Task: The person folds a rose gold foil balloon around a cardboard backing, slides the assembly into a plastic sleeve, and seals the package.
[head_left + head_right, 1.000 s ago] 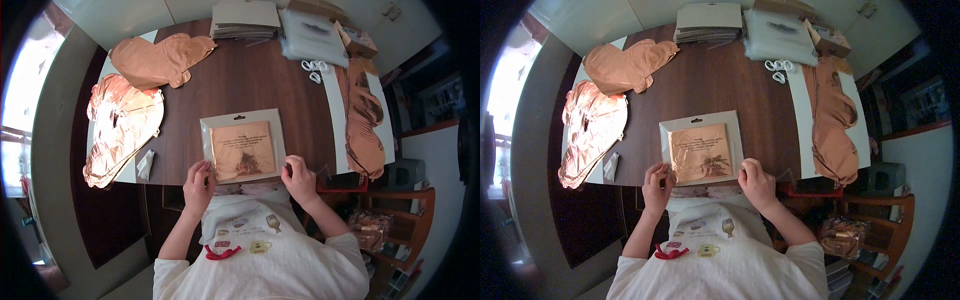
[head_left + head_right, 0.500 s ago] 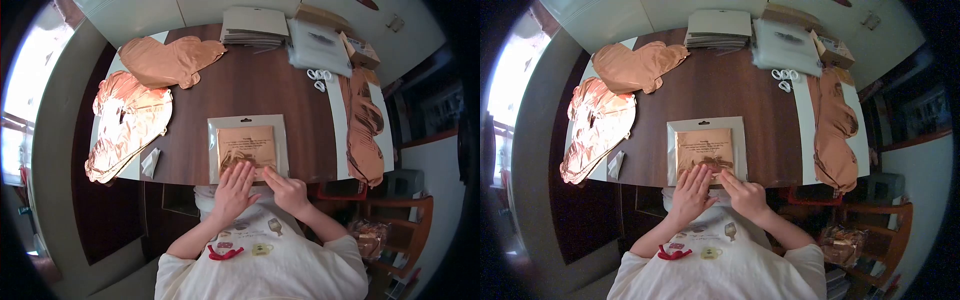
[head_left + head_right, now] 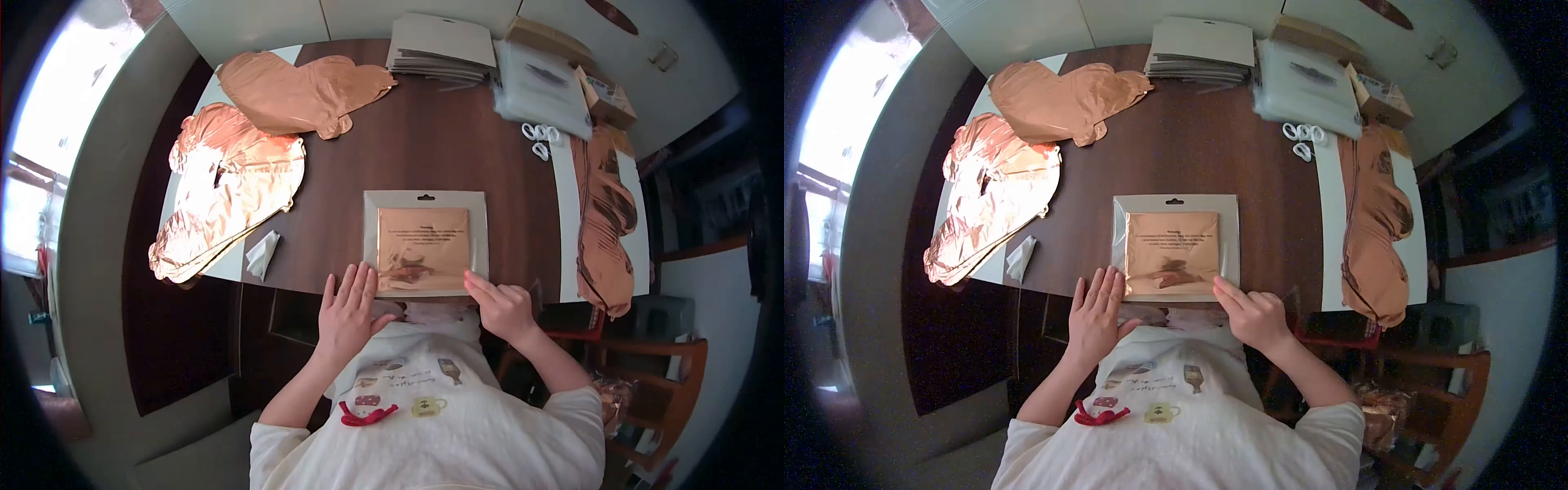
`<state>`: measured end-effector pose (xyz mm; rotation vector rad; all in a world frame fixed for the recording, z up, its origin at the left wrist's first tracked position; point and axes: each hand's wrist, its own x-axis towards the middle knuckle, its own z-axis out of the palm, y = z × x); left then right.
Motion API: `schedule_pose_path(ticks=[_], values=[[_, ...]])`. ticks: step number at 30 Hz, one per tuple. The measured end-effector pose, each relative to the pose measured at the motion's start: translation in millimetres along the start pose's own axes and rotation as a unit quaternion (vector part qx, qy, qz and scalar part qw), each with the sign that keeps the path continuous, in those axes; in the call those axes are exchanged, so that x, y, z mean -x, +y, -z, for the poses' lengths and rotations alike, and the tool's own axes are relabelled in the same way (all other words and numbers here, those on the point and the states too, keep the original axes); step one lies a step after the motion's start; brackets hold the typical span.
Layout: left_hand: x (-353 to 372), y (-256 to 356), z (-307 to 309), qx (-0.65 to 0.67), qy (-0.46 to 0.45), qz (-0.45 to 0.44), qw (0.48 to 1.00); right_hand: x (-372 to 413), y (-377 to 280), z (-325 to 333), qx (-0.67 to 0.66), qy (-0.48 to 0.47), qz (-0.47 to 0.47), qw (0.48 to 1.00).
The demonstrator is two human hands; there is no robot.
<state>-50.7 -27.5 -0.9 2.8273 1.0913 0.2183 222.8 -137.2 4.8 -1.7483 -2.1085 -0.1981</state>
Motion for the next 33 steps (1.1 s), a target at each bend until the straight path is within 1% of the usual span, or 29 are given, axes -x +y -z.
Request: schedule_pose_path(ticks=[5, 6, 9, 10, 12, 15, 21, 23, 26, 27, 29, 30, 32, 33], values=[[9.0, 8.3, 3.6, -0.013, 0.033, 0.0, 0.999, 10.8, -0.3, 7.2, -0.036, -0.007, 0.042, 0.998], [9.7, 9.5, 4.3, -0.016, 0.04, -0.002, 0.999, 12.3, 0.9, 8.6, -0.019, -0.01, 0.063, 0.998], [7.8, 1.8, -5.6, -0.031, 0.126, -0.041, 0.991, 13.7, 5.6, 11.1, 0.014, -0.026, 0.112, 0.993], [5.1, 4.2, -2.5, -0.015, 0.136, -0.037, 0.99, 12.0, 6.7, 11.9, 0.019, -0.032, 0.121, 0.992], [4.7, 2.1, -3.1, -0.021, 0.132, -0.047, 0.99, 7.1, 10.2, 12.9, 0.024, -0.031, 0.139, 0.99], [3.3, 0.1, -1.4, -0.026, 0.129, -0.057, 0.99, 5.1, 11.7, 14.1, 0.011, -0.037, 0.138, 0.99], [2.1, 2.1, 0.0, -0.025, 0.141, -0.046, 0.989, 7.8, 13.5, 12.6, 0.002, -0.054, 0.137, 0.989], [2.2, 2.4, -0.4, -0.021, 0.142, -0.04, 0.989, 11.2, 14.1, 10.7, -0.023, -0.049, 0.126, 0.991], [4.5, 4.2, 3.9, -0.001, 0.127, -0.029, 0.991, 14.9, 14.5, 16.7, -0.039, -0.064, 0.114, 0.991], [5.5, 6.1, 9.0, 0.044, 0.13, -0.005, 0.99, 16.5, 13.6, 18.6, -0.042, -0.074, 0.11, 0.99], [7.0, 9.7, 19.9, 0.133, 0.136, 0.04, 0.981, 21.6, 10.7, 15.3, -0.112, -0.029, 0.012, 0.993], [11.9, 8.3, 18.2, 0.189, 0.141, 0.1, 0.967, 22.6, 10.7, 14.0, -0.146, -0.006, -0.037, 0.989], [25.5, -0.2, 10.5, 0.297, 0.147, 0.217, 0.918, 20.8, 10.8, 13.3, -0.134, 0.001, -0.132, 0.982], [25.7, -4.5, 5.4, 0.383, 0.103, 0.259, 0.881, 19.2, 10.3, 12.9, -0.128, 0.004, -0.177, 0.976]])
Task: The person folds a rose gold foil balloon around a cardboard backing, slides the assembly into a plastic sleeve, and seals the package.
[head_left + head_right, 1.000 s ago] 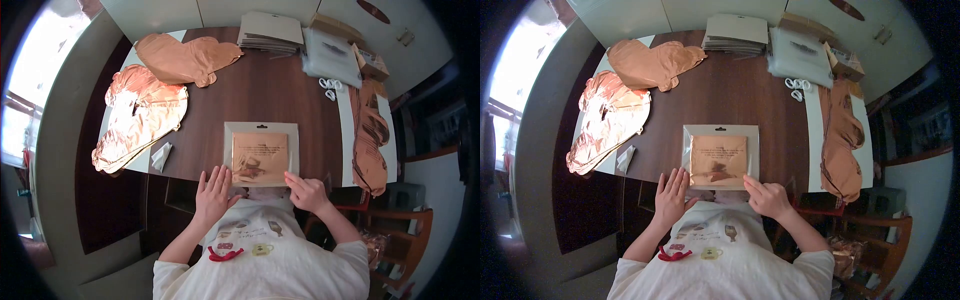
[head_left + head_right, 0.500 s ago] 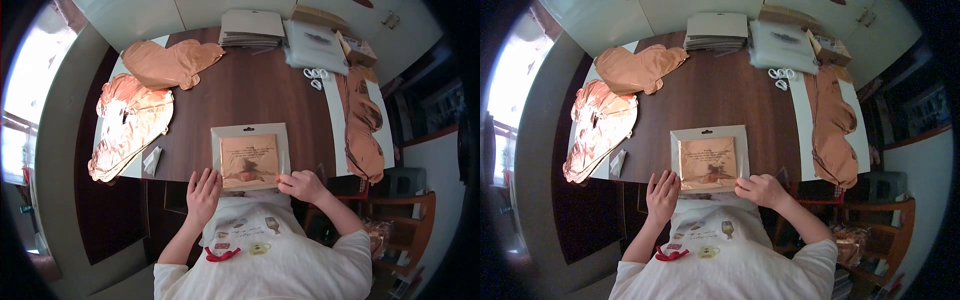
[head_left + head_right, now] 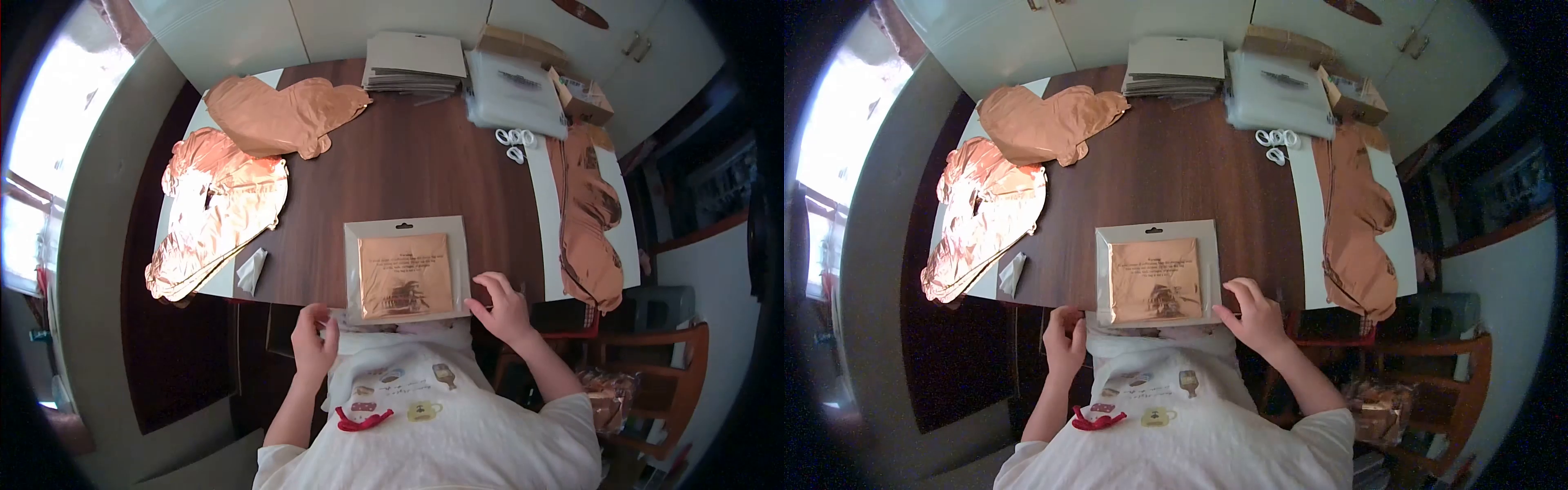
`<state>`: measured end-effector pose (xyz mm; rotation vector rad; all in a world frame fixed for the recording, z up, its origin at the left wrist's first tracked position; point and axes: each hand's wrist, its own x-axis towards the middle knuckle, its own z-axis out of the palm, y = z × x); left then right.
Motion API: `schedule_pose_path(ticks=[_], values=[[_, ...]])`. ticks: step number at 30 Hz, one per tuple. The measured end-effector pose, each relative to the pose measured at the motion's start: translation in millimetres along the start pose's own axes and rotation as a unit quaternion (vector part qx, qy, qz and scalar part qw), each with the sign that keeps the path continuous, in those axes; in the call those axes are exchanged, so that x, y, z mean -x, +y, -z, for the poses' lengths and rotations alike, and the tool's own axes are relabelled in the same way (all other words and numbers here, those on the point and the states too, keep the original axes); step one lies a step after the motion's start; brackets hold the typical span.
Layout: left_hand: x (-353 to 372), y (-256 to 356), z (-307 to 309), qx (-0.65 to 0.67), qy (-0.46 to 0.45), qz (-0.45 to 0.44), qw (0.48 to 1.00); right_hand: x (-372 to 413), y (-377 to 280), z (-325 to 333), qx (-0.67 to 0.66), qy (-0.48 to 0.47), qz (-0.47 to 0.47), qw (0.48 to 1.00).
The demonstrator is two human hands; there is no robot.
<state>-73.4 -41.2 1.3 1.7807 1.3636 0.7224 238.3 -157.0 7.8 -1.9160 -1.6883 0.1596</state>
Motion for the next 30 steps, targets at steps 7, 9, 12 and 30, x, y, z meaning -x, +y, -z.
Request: schedule_pose_path(ticks=[7, 9, 12, 30], values=[[-15.7, -10.6, -16.1, 0.301, -0.085, 0.138, 0.94, -13.8, -6.4, -6.0, -0.058, -0.047, -0.059, 0.995], [-19.3, -9.6, -17.9, 0.321, -0.082, 0.095, 0.939, -23.7, 8.0, -8.0, -0.126, -0.037, -0.119, 0.984], [-23.8, -14.2, -23.0, 0.18, -0.064, -0.068, 0.979, -57.7, 15.1, -9.6, -0.38, 0.008, -0.26, 0.888], [-88.2, 29.8, -10.2, 0.308, -0.077, -0.263, 0.911, -75.0, -1.2, -4.5, -0.388, 0.043, 0.02, 0.921]])
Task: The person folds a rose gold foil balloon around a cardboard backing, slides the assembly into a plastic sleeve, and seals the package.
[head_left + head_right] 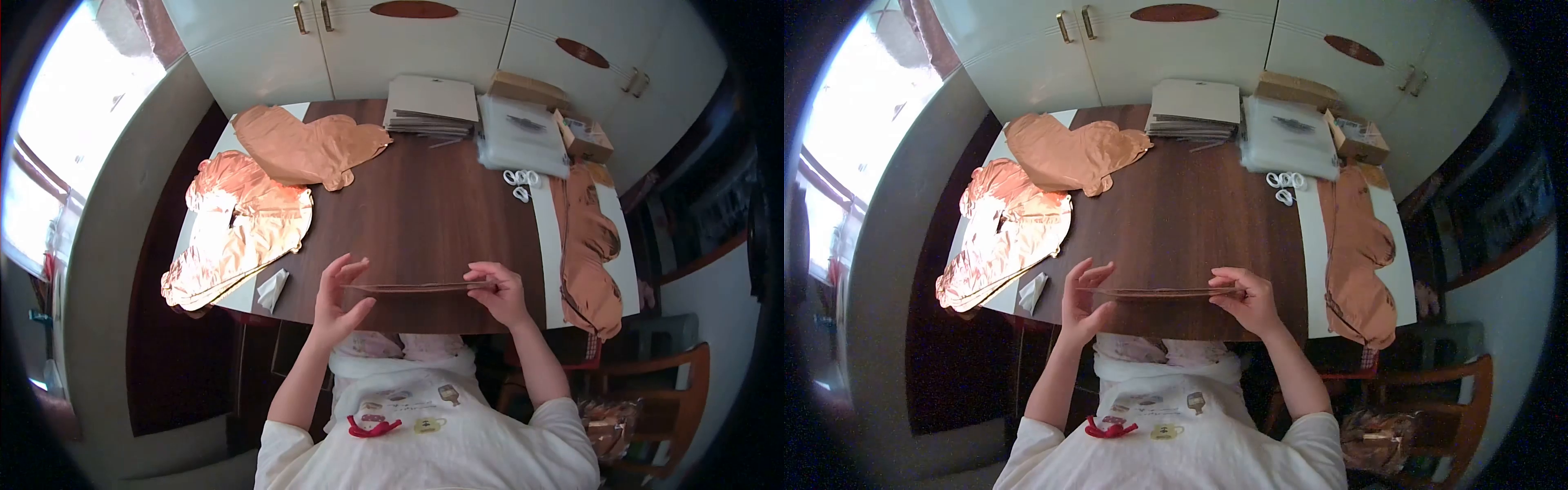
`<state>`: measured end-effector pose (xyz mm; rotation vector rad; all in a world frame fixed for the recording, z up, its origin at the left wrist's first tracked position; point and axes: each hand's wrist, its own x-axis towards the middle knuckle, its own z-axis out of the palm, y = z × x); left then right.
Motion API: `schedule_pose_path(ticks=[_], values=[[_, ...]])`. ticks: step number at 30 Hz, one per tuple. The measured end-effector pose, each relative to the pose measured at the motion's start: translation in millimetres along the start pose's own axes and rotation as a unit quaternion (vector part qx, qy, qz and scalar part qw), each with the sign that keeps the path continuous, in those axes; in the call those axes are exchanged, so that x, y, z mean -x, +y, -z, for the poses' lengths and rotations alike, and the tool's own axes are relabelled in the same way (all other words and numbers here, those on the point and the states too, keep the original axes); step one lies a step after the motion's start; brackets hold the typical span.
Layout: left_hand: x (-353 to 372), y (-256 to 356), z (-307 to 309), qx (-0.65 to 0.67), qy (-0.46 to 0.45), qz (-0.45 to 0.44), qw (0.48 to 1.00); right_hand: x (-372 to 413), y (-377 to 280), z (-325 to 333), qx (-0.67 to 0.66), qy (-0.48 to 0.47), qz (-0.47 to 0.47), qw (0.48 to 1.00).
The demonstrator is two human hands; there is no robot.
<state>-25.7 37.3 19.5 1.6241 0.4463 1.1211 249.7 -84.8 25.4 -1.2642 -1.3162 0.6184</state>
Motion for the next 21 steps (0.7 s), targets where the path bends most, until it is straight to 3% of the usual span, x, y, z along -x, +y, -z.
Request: schedule_pose_path(ticks=[3, 6, 9, 11, 14, 17, 20, 21], values=[[-6.3, 6.9, -3.2, 0.002, -0.053, 0.046, 0.998, -5.6, -6.6, 1.9, 0.037, -0.016, 0.003, 0.999], [-15.6, 13.3, -11.6, 0.036, -0.039, -0.024, 0.998, -11.4, -24.1, 2.4, 0.048, -0.01, 0.014, 0.999], [-17.5, 12.5, -7.5, 0.013, -0.015, 0.028, 0.999, -12.9, -27.8, 3.6, 0.054, -0.018, -0.001, 0.998], [-11.7, -6.1, -3.0, 0.033, -0.009, 0.012, 0.999, -16.8, -27.5, 3.9, 0.072, -0.032, -0.041, 0.996], [-14.8, -3.1, -4.7, 0.014, -0.023, 0.022, 0.999, -27.4, -19.4, 8.0, 0.178, -0.076, 0.125, 0.973], [-17.2, 4.7, -11.0, 0.057, -0.01, 0.074, 0.996, -32.1, -11.6, 0.7, 0.075, -0.059, 0.125, 0.988], [-19.7, 6.5, -15.2, 0.099, 0.017, 0.09, 0.991, -26.0, -11.9, -10.6, -0.103, -0.025, -0.008, 0.994], [-18.9, 6.7, -16.3, 0.106, 0.026, 0.09, 0.99, -25.4, -12.3, -11.7, -0.118, -0.024, -0.012, 0.993]])
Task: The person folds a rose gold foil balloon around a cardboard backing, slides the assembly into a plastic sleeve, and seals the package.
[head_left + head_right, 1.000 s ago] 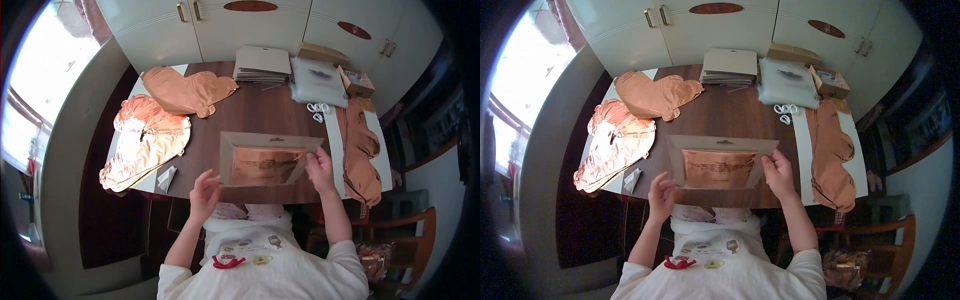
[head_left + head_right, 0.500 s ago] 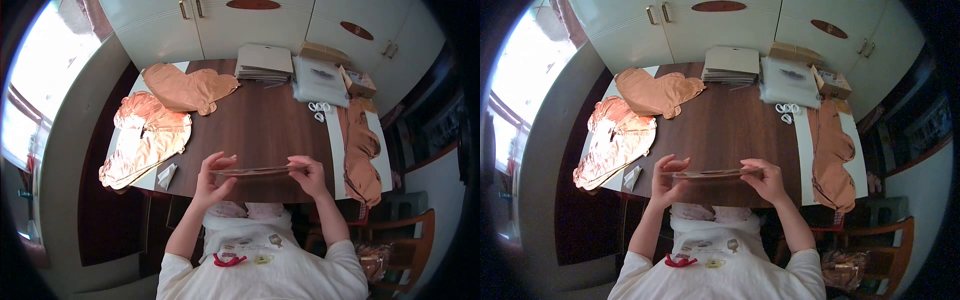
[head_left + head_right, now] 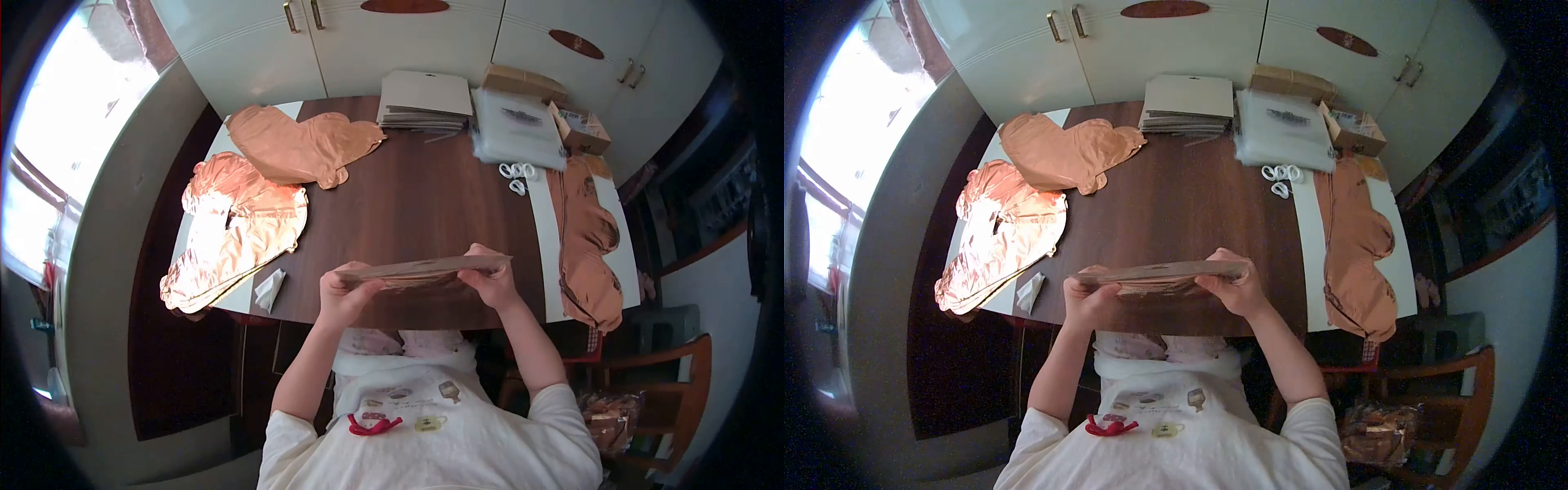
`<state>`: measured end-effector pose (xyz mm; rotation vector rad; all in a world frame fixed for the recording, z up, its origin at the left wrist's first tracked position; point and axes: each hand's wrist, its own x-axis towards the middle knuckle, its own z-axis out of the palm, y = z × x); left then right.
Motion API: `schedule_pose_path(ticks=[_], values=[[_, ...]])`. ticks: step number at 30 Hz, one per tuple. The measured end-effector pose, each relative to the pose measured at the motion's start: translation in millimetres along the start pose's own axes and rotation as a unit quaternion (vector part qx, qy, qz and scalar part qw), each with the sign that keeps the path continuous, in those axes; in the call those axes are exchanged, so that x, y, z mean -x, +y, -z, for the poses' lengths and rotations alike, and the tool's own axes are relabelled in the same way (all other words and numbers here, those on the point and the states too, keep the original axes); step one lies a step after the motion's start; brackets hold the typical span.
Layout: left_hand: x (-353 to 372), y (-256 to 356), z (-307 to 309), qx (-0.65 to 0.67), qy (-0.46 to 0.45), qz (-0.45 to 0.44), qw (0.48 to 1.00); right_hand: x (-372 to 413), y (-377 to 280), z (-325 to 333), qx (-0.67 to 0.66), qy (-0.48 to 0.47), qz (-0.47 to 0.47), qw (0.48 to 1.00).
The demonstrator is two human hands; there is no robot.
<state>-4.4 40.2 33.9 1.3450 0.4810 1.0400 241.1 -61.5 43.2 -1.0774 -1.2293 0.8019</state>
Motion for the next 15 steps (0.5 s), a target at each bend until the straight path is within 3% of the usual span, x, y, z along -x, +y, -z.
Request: schedule_pose_path(ticks=[9, 12, 15], values=[[1.0, -7.6, -4.0, 0.011, 0.054, -0.013, 0.998, 5.8, -1.1, -3.7, 0.006, 0.05, -0.002, 0.999], [4.7, -9.3, -7.6, -0.008, 0.07, 0.021, 0.997, 16.4, -6.5, 0.0, 0.031, 0.089, 0.016, 0.995], [11.0, -4.6, -23.3, -0.158, 0.078, -0.04, 0.984, 34.8, -9.8, 8.9, 0.083, 0.137, 0.076, 0.984]])
